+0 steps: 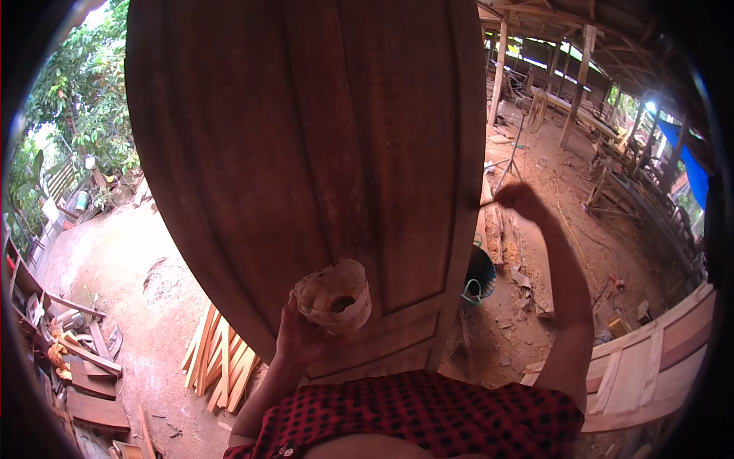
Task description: The person applies finish to a wooden door using a paintbrush, repeatedly dipping the brush into a handheld container and brushing the wood surfaces.
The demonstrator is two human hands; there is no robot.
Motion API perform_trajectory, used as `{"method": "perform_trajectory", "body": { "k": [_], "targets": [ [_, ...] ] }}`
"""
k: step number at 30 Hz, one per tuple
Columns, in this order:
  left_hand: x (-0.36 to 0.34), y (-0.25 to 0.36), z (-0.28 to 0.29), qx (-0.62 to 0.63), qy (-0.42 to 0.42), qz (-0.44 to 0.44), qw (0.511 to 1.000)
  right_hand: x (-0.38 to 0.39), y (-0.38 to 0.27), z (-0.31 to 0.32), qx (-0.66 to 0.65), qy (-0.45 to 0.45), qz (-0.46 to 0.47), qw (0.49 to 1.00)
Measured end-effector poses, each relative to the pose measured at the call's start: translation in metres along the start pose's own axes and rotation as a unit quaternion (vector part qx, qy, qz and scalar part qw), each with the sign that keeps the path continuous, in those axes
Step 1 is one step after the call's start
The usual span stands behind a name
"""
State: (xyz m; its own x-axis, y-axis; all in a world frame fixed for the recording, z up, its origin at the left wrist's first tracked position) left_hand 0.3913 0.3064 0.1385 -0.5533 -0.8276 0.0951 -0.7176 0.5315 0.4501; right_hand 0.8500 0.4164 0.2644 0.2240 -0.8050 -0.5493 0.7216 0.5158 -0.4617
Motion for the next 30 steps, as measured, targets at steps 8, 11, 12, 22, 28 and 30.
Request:
{"method": "perform_trajectory", "body": {
  "k": [8,11,12,22,28,30],
  "targets": [
    [0.032,0.017,0.029,-0.073,0.051,-0.102,0.991,-0.214,-0.132,0.191,0.019,0.267,0.104,0.958],
    [0.04,0.02,0.031,-0.059,0.068,-0.114,0.989,-0.248,-0.174,0.213,-0.126,0.406,0.147,0.893],
    [0.045,0.021,0.027,-0.072,0.066,-0.112,0.989,-0.251,-0.189,0.218,-0.05,0.48,0.136,0.865],
    [0.098,0.042,0.056,-0.064,0.058,-0.122,0.989,-0.324,-0.352,0.082,0.042,0.575,0.157,0.802],
    [0.132,0.063,0.062,-0.051,0.079,-0.145,0.985,-0.368,-0.413,0.052,-0.328,0.426,0.201,0.819],
    [0.145,0.069,0.06,-0.067,0.081,-0.157,0.982,-0.381,-0.417,0.05,-0.413,0.379,0.178,0.809]
  ]
}}
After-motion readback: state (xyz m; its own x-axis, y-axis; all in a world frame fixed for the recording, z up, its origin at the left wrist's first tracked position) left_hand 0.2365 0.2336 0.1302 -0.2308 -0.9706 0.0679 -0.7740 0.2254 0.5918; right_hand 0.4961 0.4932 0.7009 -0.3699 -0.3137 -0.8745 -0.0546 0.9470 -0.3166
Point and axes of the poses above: each hand's wrist, its own x-axis away from the middle knuckle, its own z-axis out of the back of the hand, y = z × x, the point moved 9 cm from there along -x, towards the middle knuckle, and after that the axes turned 6 degrees about y, right-handed, at the moved point
